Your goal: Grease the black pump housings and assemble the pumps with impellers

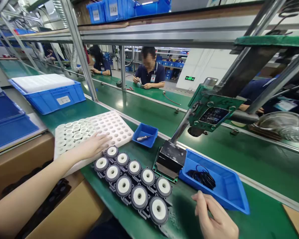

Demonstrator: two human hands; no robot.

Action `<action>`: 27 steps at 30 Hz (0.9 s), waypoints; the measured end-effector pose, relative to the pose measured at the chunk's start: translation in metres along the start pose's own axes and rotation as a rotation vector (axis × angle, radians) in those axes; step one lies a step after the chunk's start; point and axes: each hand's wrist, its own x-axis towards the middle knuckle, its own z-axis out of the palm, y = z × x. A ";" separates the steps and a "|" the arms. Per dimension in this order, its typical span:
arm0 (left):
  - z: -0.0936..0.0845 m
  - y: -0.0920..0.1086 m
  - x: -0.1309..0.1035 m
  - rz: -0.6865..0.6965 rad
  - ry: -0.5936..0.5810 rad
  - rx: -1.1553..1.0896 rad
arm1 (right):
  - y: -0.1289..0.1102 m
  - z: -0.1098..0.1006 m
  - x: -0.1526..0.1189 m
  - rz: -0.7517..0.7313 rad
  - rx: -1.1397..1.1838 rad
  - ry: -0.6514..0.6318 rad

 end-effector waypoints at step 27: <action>0.012 -0.041 -0.040 0.106 0.098 -0.597 | -0.126 0.215 0.205 -0.539 -0.627 -1.167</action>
